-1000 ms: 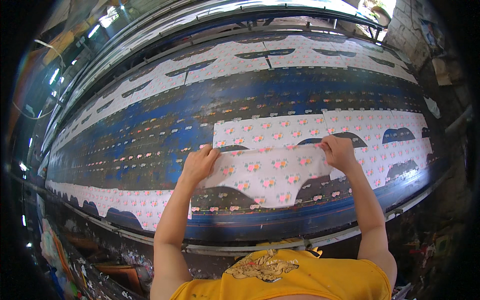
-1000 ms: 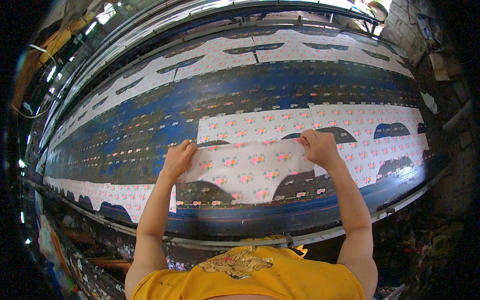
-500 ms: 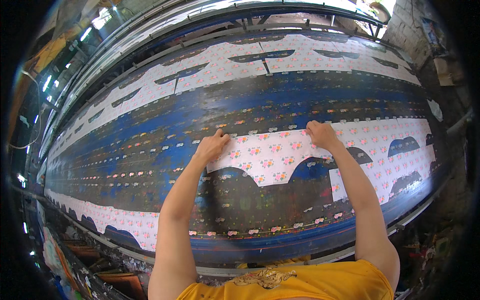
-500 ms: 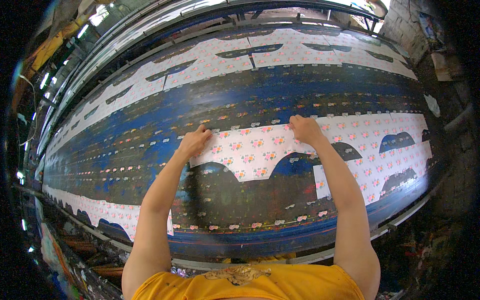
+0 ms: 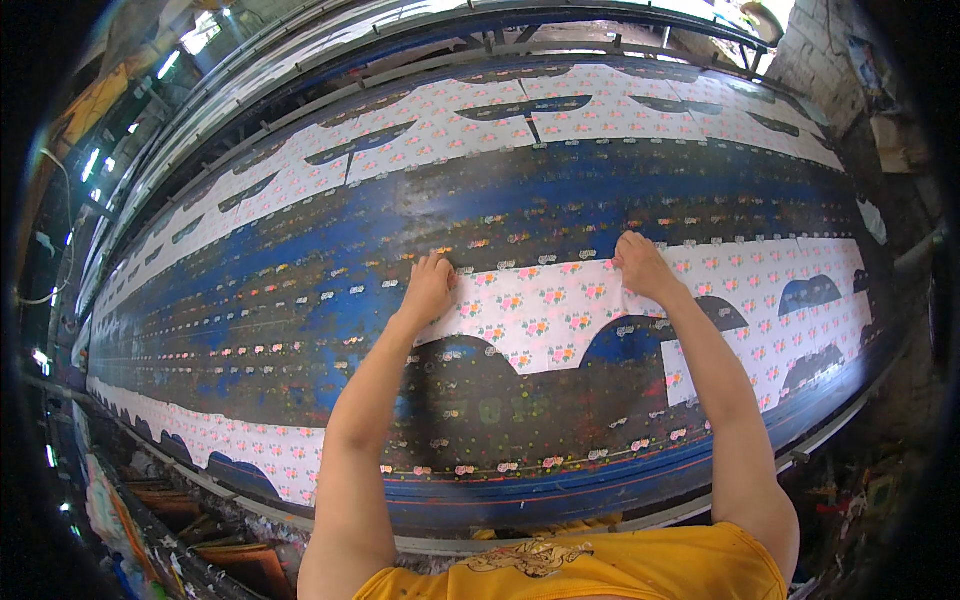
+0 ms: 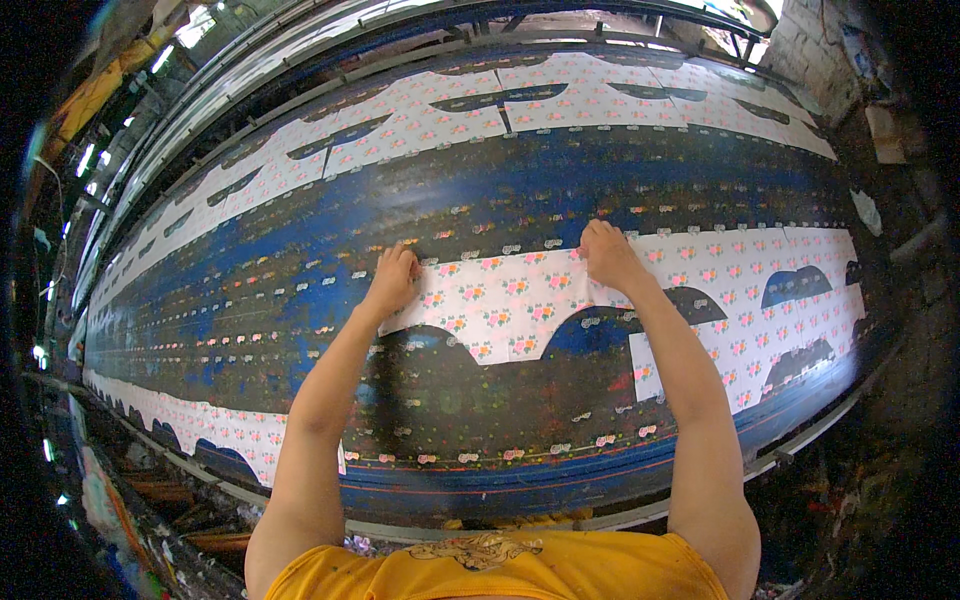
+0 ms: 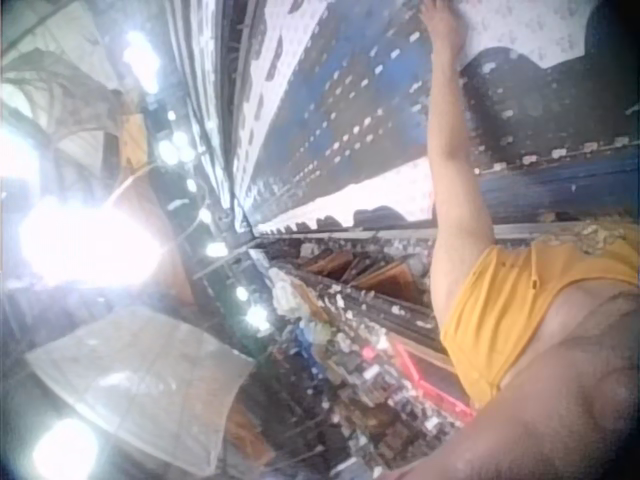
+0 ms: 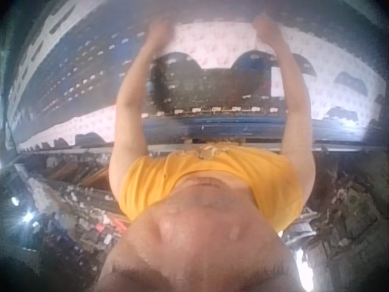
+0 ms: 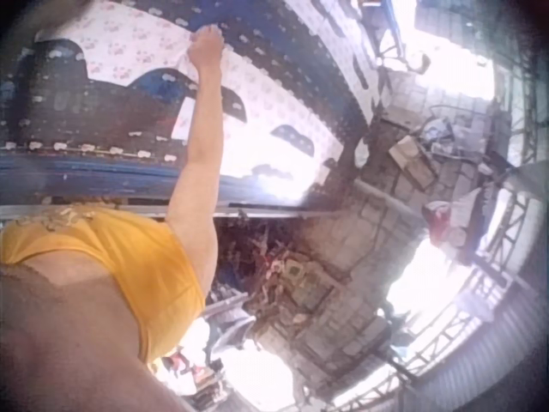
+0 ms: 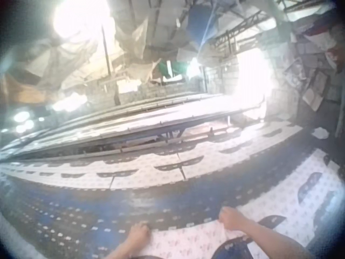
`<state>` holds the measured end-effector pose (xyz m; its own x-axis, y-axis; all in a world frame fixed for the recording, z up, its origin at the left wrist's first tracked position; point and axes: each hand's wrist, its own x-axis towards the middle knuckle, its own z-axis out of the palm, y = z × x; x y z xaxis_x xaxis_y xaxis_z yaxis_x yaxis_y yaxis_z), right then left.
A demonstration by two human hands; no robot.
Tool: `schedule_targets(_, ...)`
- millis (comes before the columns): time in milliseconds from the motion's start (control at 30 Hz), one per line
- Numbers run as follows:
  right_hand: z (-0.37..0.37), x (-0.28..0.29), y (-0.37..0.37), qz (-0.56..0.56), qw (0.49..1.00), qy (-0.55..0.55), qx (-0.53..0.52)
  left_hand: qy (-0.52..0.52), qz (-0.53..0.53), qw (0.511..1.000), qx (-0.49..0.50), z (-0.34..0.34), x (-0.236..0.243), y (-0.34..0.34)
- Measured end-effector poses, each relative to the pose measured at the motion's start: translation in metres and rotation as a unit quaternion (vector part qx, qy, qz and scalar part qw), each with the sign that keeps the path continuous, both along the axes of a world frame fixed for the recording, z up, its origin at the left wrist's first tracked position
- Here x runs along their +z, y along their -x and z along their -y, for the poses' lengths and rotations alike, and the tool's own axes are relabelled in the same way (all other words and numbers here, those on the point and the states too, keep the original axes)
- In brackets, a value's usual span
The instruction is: The person repeatedly picks up small patterned fabric pieces and places them in a row on a large flat surface. They adjust the position of each piece to align it with others already laid out. The person continues this process across the surface, handling one piece at a time.
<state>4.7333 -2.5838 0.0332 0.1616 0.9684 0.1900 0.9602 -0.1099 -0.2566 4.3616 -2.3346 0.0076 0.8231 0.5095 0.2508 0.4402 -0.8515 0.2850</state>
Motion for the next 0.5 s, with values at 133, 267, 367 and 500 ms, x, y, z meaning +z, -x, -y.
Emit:
schedule_targets(133, 0.006, -0.006, 0.002, -0.002, 0.999, -0.043, 0.016, 0.018, -0.049, 0.999, -0.004, 0.006, 0.007, 0.0)
schedule_targets(267, 0.008, 0.005, 0.009, 0.035, 0.999, -0.019, 0.012, -0.009, -0.046, 0.999, -0.006, 0.011, 0.012, 0.001)
schedule_targets(367, 0.023, 0.023, 0.022, 0.011, 0.998, -0.057, 0.014, 0.016, -0.01, 1.0, 0.003, 0.027, 0.024, 0.011)
schedule_targets(500, 0.066, 0.06, 0.051, 0.079, 0.99, -0.107, 0.051, 0.004, -0.04, 0.999, 0.006, 0.068, 0.06, 0.043)
